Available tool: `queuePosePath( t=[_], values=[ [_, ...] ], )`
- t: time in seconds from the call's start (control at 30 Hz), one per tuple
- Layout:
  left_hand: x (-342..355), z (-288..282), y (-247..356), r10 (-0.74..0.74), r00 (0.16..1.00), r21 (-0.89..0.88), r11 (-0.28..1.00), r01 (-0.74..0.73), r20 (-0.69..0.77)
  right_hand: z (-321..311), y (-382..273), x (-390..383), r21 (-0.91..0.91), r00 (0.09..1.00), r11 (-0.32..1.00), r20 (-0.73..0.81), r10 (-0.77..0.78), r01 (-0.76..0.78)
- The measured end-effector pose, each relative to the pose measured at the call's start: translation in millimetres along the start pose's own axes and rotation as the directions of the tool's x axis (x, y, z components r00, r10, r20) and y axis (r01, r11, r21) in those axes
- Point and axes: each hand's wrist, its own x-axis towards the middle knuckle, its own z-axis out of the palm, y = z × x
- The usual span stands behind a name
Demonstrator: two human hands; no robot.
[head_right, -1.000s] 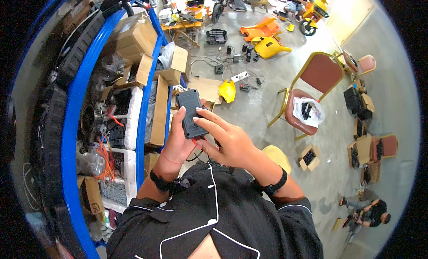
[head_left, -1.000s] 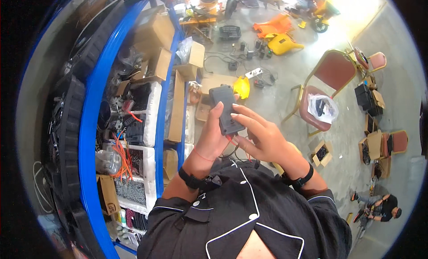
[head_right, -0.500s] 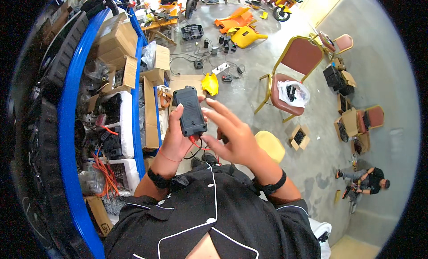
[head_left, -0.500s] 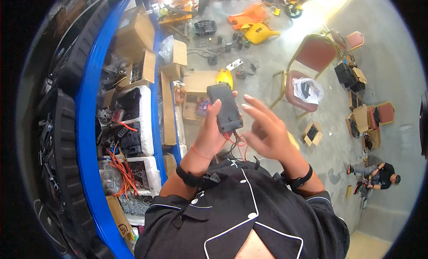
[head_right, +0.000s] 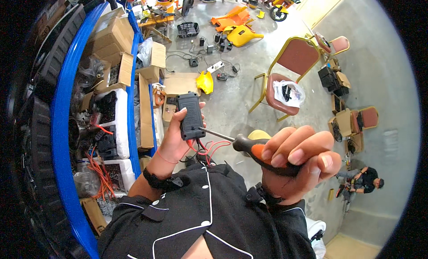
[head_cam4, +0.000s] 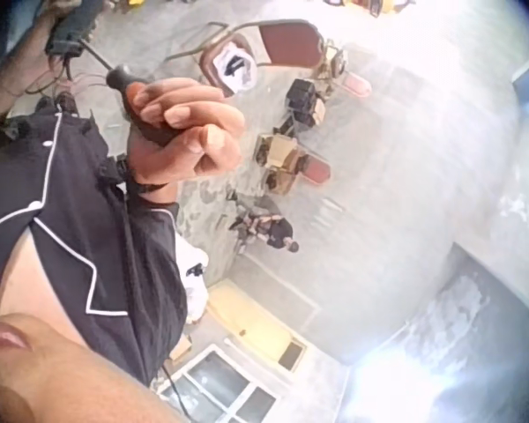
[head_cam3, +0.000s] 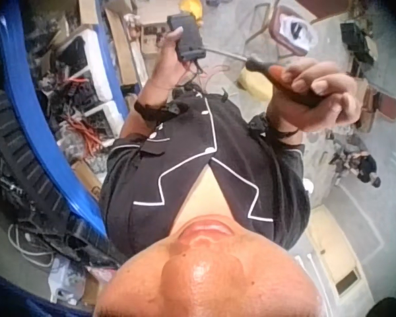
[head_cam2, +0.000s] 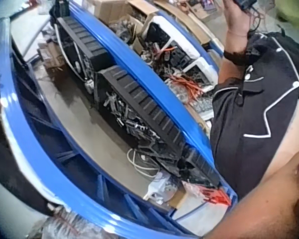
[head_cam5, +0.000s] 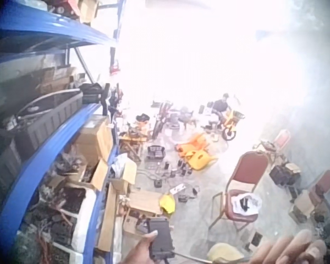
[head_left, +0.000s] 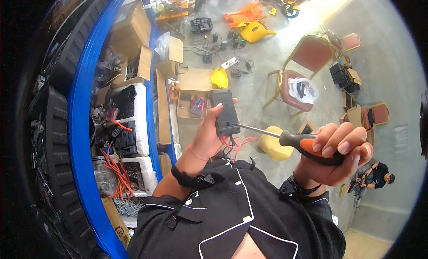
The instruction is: The person unscrews the back cover of a multimeter using a screwdriver, removes the screw, and then uses the probes of another multimeter to test internal electronic components.
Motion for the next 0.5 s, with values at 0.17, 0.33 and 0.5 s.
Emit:
queuePosePath(
  t=[0.17, 0.33, 0.5],
  values=[
    [0.1, 0.1, -1.0, -0.022, 1.0, -0.004, 1.0, 0.022, -0.011, 15.8, 5.0, -4.2, -0.017, 0.999, 0.999, -0.013, 0.051, -0.051],
    [0.5, -2.7, -2.2, -0.008, 1.0, 0.012, 1.0, 0.008, 0.007, 12.5, 5.2, -3.5, 0.026, 0.997, 0.997, 0.008, 0.075, -0.075],
    [1.4, -1.9, -3.1, 0.008, 1.0, 0.015, 1.0, -0.008, 0.006, 10.7, 6.2, -1.2, -0.026, 0.997, 0.998, 0.028, 0.065, -0.064]
  ],
)
